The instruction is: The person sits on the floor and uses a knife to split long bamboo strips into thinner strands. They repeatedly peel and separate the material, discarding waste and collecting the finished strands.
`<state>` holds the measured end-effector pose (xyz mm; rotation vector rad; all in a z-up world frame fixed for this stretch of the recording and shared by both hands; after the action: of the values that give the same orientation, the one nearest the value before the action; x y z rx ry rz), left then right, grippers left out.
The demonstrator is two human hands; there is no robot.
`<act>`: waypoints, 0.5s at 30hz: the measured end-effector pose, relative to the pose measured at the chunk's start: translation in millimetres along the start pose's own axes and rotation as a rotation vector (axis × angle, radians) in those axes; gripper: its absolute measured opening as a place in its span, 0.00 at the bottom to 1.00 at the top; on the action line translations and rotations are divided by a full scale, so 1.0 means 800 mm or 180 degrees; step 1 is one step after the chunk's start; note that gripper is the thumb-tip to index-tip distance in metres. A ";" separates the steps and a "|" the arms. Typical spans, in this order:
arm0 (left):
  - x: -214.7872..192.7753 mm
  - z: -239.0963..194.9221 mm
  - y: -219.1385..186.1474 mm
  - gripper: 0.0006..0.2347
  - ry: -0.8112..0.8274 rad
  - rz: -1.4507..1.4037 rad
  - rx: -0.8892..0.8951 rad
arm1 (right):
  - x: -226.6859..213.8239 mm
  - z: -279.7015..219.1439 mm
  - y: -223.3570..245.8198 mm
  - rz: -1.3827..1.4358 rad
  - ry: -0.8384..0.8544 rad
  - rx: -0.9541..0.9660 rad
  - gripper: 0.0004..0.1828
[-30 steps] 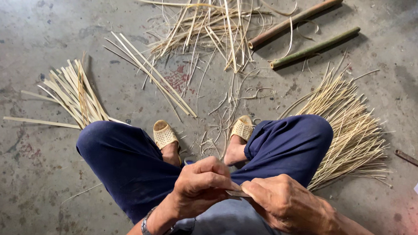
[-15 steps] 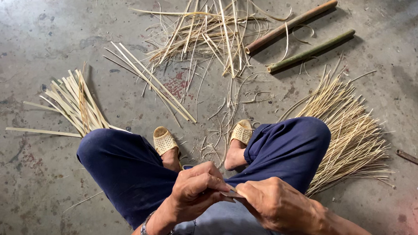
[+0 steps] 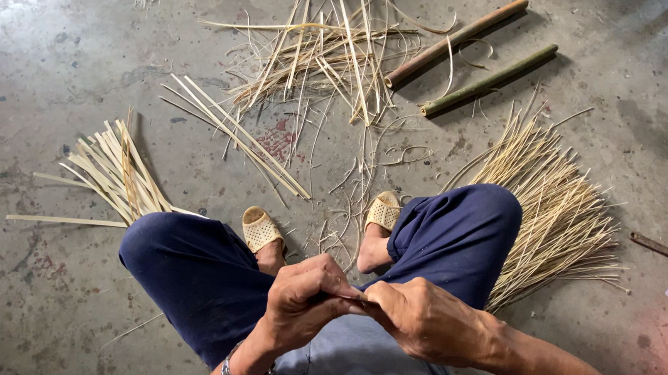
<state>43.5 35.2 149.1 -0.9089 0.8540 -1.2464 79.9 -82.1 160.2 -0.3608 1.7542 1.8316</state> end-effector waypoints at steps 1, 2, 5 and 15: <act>-0.002 0.003 0.001 0.08 -0.0033 -0.0056 -0.0017 | -0.003 0.002 -0.002 0.0087 -0.0039 0.0023 0.07; -0.002 0.005 0.003 0.07 -0.0001 -0.0090 -0.0067 | -0.005 0.003 -0.003 0.0177 -0.0076 0.0046 0.07; -0.005 0.011 0.012 0.09 0.0055 -0.0143 -0.0252 | -0.020 0.004 0.007 0.0131 -0.0297 -0.0163 0.07; -0.013 0.000 0.028 0.07 -0.0377 0.0299 -0.0035 | -0.058 0.003 -0.005 0.0025 -0.0613 0.0192 0.10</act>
<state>50.9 47.7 129.4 -0.9315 0.8011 -1.0969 119.8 -89.5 182.9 -0.1483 1.6757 1.7519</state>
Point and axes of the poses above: each hand's wrist, its own z-axis towards the middle knuckle, its own x-axis out of the palm, y = z × x, the point moved 10 cm from there along z, towards the middle knuckle, and after that the axes turned 7 degrees about z, right-handed, at the moved point
